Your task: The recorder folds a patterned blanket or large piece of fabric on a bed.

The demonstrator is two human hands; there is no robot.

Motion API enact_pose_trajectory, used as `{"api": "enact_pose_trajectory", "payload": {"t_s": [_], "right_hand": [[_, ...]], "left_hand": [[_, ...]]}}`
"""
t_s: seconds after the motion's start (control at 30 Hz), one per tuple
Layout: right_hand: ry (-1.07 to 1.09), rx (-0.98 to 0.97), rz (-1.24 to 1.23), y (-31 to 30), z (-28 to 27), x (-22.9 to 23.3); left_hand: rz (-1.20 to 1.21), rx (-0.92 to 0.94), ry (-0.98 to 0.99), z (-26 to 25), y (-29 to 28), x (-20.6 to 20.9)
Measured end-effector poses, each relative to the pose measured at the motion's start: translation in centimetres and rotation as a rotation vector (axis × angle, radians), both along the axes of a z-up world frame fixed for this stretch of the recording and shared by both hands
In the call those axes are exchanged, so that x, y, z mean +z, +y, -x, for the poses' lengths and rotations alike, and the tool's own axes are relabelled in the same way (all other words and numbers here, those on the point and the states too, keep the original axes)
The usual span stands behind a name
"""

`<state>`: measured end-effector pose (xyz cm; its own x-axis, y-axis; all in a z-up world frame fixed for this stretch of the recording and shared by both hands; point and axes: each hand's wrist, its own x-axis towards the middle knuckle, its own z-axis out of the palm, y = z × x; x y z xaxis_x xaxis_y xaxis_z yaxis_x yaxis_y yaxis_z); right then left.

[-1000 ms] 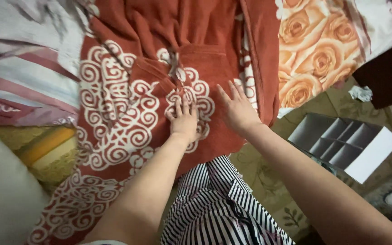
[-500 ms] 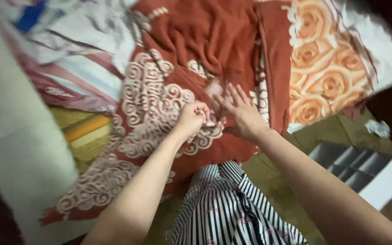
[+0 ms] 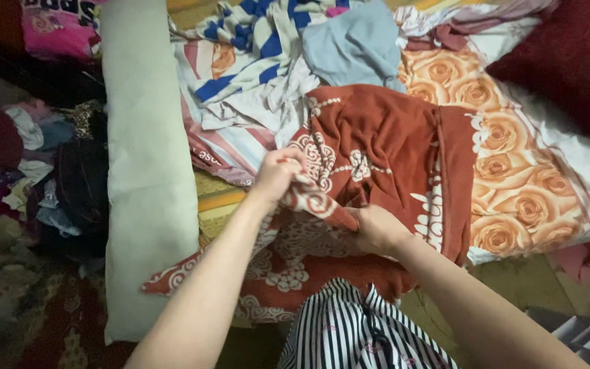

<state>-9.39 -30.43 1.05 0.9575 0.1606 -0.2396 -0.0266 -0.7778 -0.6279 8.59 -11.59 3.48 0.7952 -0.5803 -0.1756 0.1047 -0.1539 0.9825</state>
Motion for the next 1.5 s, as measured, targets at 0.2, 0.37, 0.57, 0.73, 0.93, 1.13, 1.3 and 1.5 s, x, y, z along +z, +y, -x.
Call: {"api": "enact_pose_trajectory", "payload": {"t_s": [0.2,0.37,0.57,0.73,0.93,1.13,1.3,1.5], "right_hand": [[0.196,0.061,0.296,0.2,1.4,-0.2],[0.432,0.054,0.514,0.0,5.5,-3.6],[0.376,-0.124,0.55,-3.3,10.6,-6.3],[0.145,-0.598,0.303,-0.6,9.1,0.6],[-0.518,-0.587,0.084,5.8,5.1,6.2],[-0.306,-0.645,0.156,5.9,6.2,6.7],[-0.179,-0.522,0.228,5.2,7.2,6.4],[0.161,-0.295,0.566,1.5,9.6,2.1]], "left_hand": [[0.173,0.205,-0.179,-3.0,5.5,3.9],[0.219,0.407,-0.244,-5.4,9.0,5.7],[0.109,0.757,-0.369,-6.5,10.7,6.1],[0.009,0.643,-0.33,-3.5,7.5,9.0],[-0.314,-0.472,-0.601,6.1,0.7,8.3],[-0.405,-0.734,-0.517,7.6,0.2,5.4],[-0.496,-0.774,-0.762,6.3,0.2,6.0],[-0.386,-0.438,-0.865,3.6,1.3,6.6]]}}
